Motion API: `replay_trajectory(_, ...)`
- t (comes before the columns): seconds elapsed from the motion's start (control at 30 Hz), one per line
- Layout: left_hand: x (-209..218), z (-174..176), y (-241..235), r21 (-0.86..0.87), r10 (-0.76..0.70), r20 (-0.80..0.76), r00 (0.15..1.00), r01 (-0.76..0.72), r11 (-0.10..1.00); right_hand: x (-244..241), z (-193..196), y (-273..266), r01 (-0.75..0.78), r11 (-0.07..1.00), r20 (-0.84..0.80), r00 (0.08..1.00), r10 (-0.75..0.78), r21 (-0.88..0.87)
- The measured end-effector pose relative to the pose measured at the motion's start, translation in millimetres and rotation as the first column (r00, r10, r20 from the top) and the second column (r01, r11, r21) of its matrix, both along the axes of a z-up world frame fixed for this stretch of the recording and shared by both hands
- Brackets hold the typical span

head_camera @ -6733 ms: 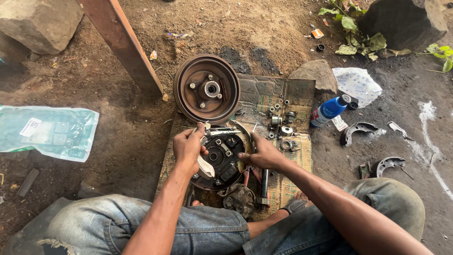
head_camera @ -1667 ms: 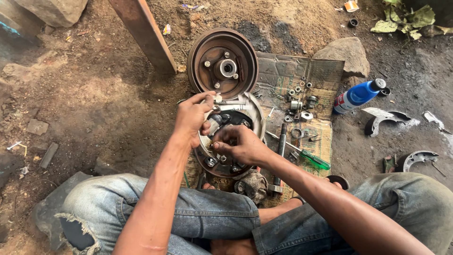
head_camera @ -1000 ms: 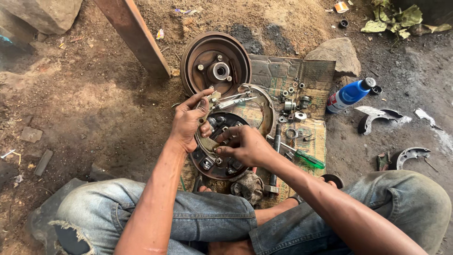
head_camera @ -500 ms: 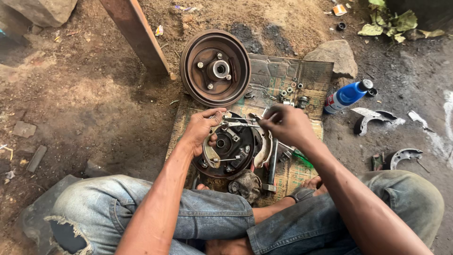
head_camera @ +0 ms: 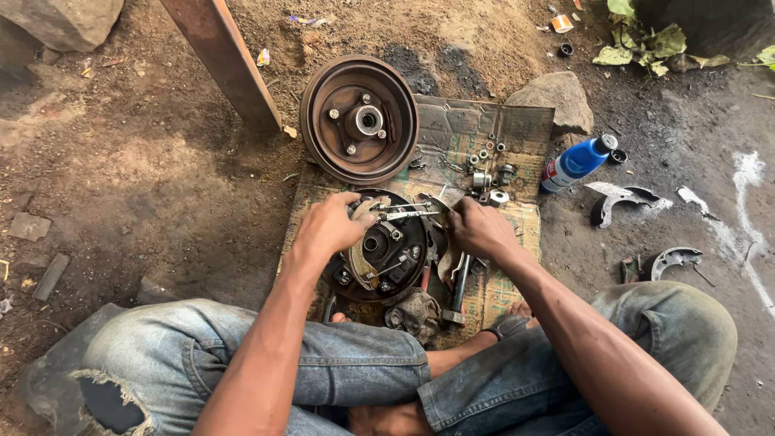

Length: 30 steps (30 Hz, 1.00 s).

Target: The person sits on the ground and assembles a drum brake mechanism. They use pliers and a screwdriver to attach springs and adjust components on the brake shoes, working over a cardboard mat with a brake drum nearby.

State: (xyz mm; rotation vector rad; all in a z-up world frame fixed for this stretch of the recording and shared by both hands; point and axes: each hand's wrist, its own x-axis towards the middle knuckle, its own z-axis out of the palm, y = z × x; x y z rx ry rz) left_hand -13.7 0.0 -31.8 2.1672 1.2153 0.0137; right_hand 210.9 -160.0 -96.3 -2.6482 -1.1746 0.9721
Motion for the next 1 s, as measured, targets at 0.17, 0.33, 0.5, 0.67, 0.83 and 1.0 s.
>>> replay_trajectory(0.17,2.1,27.1,-31.2,0.101,-0.155,-0.226,0.962,0.182,0.978,2.3,-9.1,2.8,0.026,0.999,-0.035,0.999,-0.025,0.040)
replay_trajectory(0.33,7.4,12.6,-63.9,0.018,-0.467,-0.236,0.852,0.484,0.875,4.9,-16.4,2.5,0.027,0.988,-0.085,0.996,-0.014,0.153)
replay_trajectory(0.5,7.1,-18.7,-62.4,-0.228,-0.302,0.028,0.953,0.301,0.926,-2.0,-4.2,-0.5,0.118,0.979,-0.168,0.982,-0.089,0.167)
replay_trajectory(0.67,2.6,-36.5,-59.5,0.067,-0.532,0.212,0.820,0.531,0.845,-10.9,6.1,-2.3,0.538,0.776,-0.579,0.765,-0.283,0.331)
replay_trajectory(0.83,3.9,-45.4,-66.7,0.257,-0.612,0.297,0.733,0.556,0.790,-27.0,4.2,-0.3,0.809,0.536,-0.863,0.431,-0.264,0.241)
replay_trajectory(1.0,4.1,-39.2,-71.4,0.218,-0.582,0.241,0.777,0.541,0.812,-33.7,16.4,0.9,0.856,0.492,-0.926,0.302,-0.227,0.159)
